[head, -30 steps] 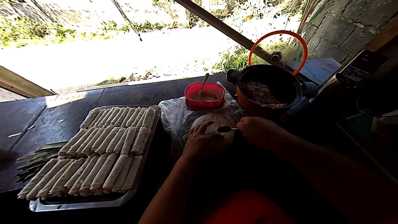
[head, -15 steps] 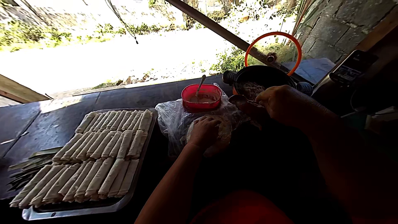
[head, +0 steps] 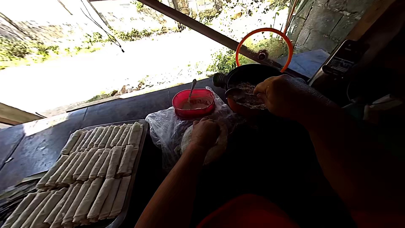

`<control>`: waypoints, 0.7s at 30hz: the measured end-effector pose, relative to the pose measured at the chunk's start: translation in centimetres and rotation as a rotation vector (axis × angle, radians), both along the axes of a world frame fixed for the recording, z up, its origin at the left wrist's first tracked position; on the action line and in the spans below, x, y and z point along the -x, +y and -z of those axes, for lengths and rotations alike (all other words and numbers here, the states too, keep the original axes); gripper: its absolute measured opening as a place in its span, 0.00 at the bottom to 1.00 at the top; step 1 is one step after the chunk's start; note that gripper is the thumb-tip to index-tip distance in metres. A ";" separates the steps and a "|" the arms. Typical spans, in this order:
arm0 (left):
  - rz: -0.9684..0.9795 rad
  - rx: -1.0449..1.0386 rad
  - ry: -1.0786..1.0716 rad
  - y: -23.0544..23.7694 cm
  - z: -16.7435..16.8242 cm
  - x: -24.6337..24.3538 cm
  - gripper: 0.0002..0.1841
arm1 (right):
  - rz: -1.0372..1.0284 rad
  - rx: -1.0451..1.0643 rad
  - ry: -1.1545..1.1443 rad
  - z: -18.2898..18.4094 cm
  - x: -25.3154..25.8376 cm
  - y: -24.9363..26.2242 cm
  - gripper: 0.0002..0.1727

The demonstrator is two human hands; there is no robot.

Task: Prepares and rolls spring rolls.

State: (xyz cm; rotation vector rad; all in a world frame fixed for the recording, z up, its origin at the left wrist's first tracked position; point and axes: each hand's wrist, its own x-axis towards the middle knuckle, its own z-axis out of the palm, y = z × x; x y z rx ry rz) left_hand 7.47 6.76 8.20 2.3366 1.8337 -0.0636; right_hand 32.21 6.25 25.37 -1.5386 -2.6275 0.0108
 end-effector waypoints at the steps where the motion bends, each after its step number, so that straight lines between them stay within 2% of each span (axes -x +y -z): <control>1: 0.002 -0.009 -0.009 0.0 0.1 0.0 0.11 | 0.005 -0.010 0.013 0.0 -0.2 0.2 0.13; 6: 0.007 -0.052 -0.094 0.5 0.4 0.5 0.10 | 0.046 -0.018 0.051 -0.4 -0.6 0.3 0.13; 10: -0.009 -0.135 -0.419 1.5 1.0 2.3 0.07 | 0.035 -0.047 0.079 -0.6 -1.1 0.5 0.13; 13: 0.022 -0.249 -0.690 1.9 -1.5 1.7 0.05 | 0.102 -0.054 0.091 -1.2 -1.8 0.9 0.12; 16: 0.052 -0.357 -0.914 2.6 -5.2 -1.3 0.04 | 0.191 -0.041 0.068 -1.5 -2.5 1.6 0.11; 18: 0.026 -0.393 -0.936 3.7 -6.8 -3.9 0.04 | 0.270 0.000 0.027 -0.8 -2.7 2.4 0.10; 21: 0.009 -0.412 -0.713 6.0 -6.5 -6.6 0.07 | 0.371 0.077 -0.034 0.9 -2.8 3.4 0.09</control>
